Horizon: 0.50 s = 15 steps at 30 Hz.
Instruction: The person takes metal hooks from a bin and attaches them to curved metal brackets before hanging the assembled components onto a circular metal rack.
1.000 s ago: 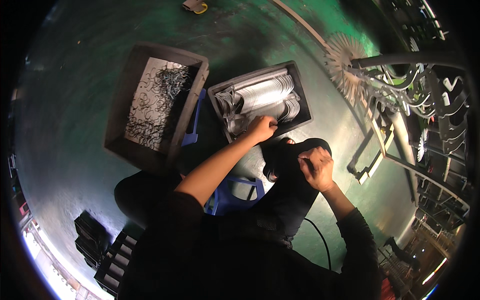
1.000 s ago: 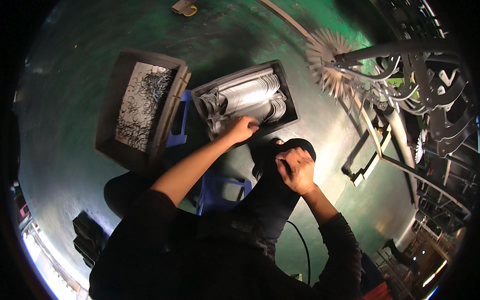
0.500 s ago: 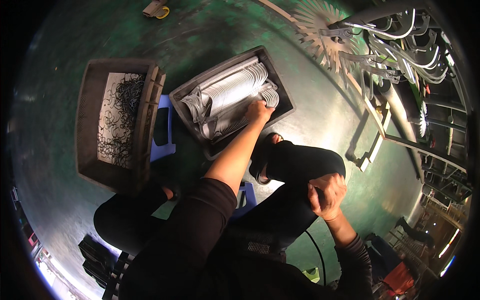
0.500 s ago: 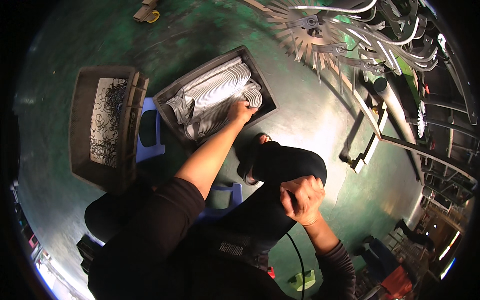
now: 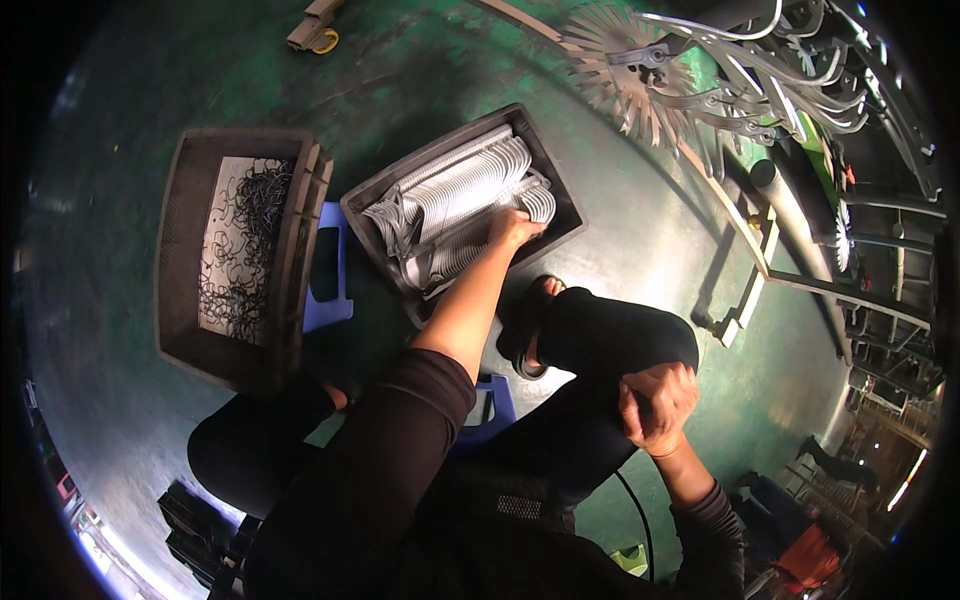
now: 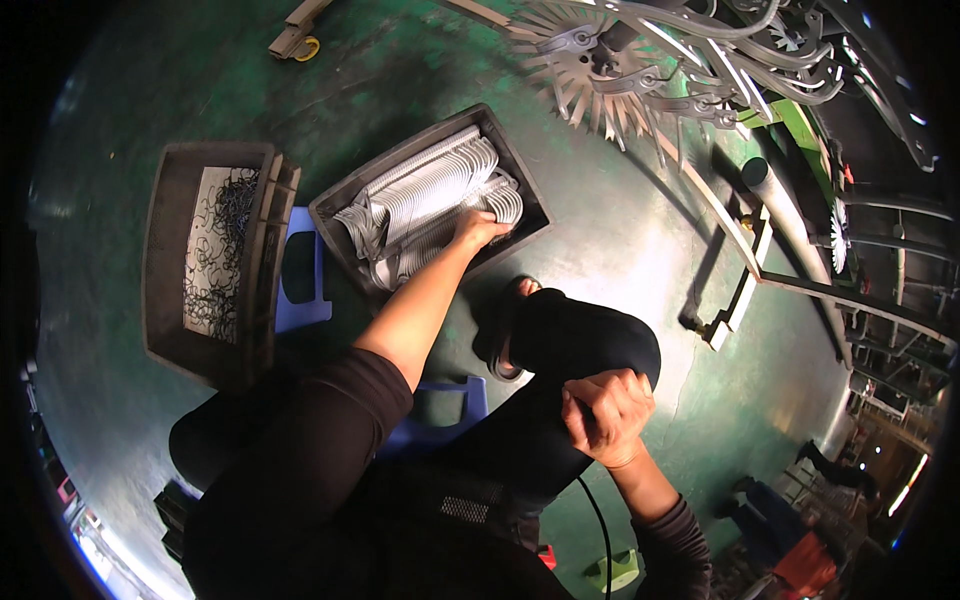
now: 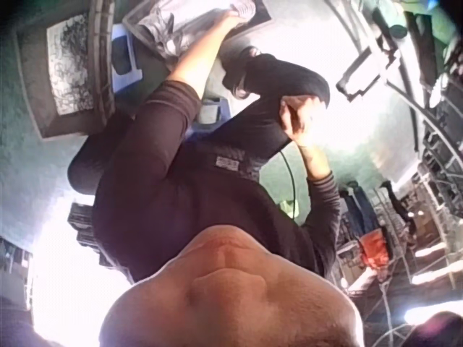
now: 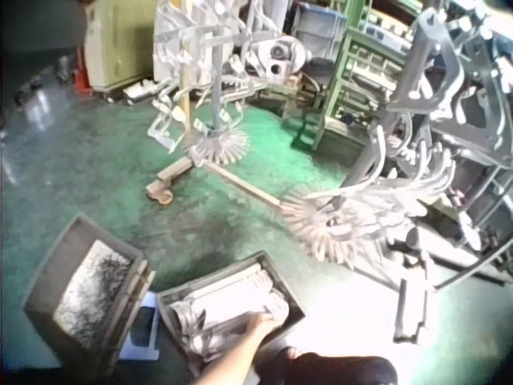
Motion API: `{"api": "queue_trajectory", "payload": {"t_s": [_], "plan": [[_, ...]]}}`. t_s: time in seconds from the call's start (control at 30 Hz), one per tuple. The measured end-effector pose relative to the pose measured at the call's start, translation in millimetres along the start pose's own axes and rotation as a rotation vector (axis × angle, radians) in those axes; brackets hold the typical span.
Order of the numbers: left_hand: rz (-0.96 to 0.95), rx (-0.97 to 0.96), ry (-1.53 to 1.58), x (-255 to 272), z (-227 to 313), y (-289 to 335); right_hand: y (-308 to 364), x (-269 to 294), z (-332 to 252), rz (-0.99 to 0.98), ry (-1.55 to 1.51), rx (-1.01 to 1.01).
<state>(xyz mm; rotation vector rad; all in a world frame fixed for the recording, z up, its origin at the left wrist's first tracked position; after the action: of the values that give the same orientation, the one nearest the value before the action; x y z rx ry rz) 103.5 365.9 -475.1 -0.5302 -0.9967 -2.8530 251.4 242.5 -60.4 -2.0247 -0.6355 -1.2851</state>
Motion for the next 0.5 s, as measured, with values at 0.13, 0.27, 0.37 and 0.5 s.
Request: {"api": "queue_trajectory", "payload": {"t_s": [0.13,0.27,0.37,0.5], "plan": [[0.020,0.110,0.346,-3,-27,-6,6,6,-1,-0.001,0.009,0.006],[-0.033,0.159,0.528,23,4,33,15,12,2,0.033,0.017,-0.007],[-0.047,0.167,0.576,57,19,64,5,8,-1,-0.035,0.013,-0.030],[-0.058,-0.225,0.631,121,63,163,-36,-25,-2,-0.179,-0.389,-0.521]]}}
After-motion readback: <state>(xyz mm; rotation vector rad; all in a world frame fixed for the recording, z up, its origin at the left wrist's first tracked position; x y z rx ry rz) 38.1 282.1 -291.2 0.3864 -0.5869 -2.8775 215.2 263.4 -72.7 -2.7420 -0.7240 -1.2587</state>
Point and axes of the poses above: each hand's wrist, its own y-axis away from the middle knuckle, its own x-axis out of the back of the hand, z = x × y, the point moved 10 cm from there along -y, towards the middle knuckle, and after that the axes turned 1 degree about -z, right-handed, at the moved point
